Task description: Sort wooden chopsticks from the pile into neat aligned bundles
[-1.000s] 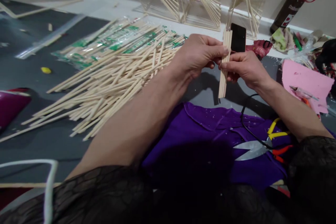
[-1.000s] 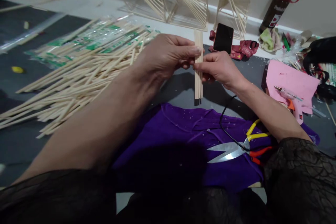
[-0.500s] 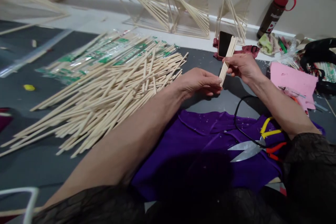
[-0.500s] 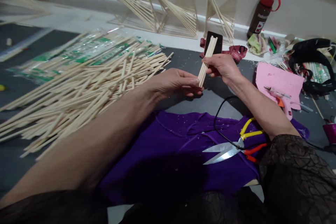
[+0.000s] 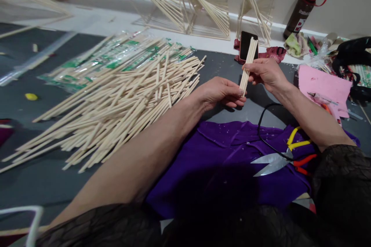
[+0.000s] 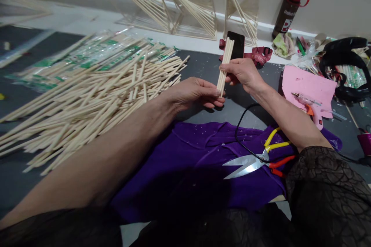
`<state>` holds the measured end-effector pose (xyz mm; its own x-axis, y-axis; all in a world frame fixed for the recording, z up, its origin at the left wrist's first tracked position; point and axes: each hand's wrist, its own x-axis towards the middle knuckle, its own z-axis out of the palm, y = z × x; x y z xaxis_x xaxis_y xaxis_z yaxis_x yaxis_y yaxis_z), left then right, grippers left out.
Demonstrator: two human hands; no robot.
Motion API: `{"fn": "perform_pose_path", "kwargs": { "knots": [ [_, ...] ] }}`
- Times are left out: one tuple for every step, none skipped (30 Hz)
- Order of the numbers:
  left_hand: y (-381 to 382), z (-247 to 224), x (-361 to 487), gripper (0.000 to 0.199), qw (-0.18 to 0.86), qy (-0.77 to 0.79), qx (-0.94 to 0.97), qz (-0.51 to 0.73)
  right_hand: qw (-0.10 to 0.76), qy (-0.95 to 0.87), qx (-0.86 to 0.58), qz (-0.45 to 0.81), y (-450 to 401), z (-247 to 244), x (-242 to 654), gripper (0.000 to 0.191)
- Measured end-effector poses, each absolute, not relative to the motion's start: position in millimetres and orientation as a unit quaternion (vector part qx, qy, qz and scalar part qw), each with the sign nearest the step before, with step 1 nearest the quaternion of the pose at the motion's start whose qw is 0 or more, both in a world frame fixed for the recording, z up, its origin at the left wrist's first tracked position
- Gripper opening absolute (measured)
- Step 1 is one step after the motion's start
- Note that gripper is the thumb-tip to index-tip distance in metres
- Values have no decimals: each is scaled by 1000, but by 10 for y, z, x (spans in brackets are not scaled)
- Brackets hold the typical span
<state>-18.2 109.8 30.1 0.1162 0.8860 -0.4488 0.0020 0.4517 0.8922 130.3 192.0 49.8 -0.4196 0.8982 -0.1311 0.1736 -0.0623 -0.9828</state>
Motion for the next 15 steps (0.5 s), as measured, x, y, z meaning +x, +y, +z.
{"fn": "perform_pose_path", "kwargs": {
  "knots": [
    [1095, 304, -183, 16, 639, 563, 392, 347, 310, -612, -437, 582, 1921, 490, 1305, 15],
    [1093, 308, -182, 17, 641, 561, 392, 348, 309, -614, -434, 582, 1925, 481, 1306, 14],
    [1091, 311, -180, 17, 640, 560, 395, 349, 309, -616, -431, 582, 1929, 471, 1308, 14],
    [1089, 314, -178, 17, 635, 561, 398, 351, 308, -618, -430, 582, 1933, 460, 1309, 13],
    [1088, 315, -175, 17, 627, 564, 403, 354, 306, -620, -429, 581, 1937, 451, 1309, 12],
    [1086, 315, -173, 17, 618, 568, 411, 357, 304, -621, -429, 581, 1938, 444, 1309, 11],
    [1084, 314, -172, 17, 609, 570, 418, 359, 301, -623, -430, 581, 1937, 439, 1307, 11],
    [1082, 311, -172, 18, 605, 570, 424, 360, 299, -624, -430, 581, 1934, 437, 1306, 11],
    [1081, 308, -174, 18, 606, 567, 425, 362, 298, -625, -429, 581, 1929, 438, 1304, 10],
    [1079, 304, -176, 18, 612, 562, 423, 363, 298, -626, -426, 582, 1922, 442, 1302, 10],
    [1078, 300, -178, 18, 621, 556, 417, 364, 299, -625, -424, 583, 1915, 447, 1301, 10],
    [1079, 295, -180, 19, 629, 551, 409, 365, 300, -625, -421, 585, 1910, 451, 1300, 10],
    [1080, 290, -179, 19, 635, 548, 402, 367, 300, -623, -419, 588, 1905, 455, 1300, 10],
    [1081, 285, -178, 18, 638, 547, 397, 367, 301, -621, -418, 591, 1903, 457, 1301, 10],
    [1083, 280, -174, 18, 639, 549, 394, 367, 302, -619, -419, 592, 1902, 457, 1301, 10]
  ]
}}
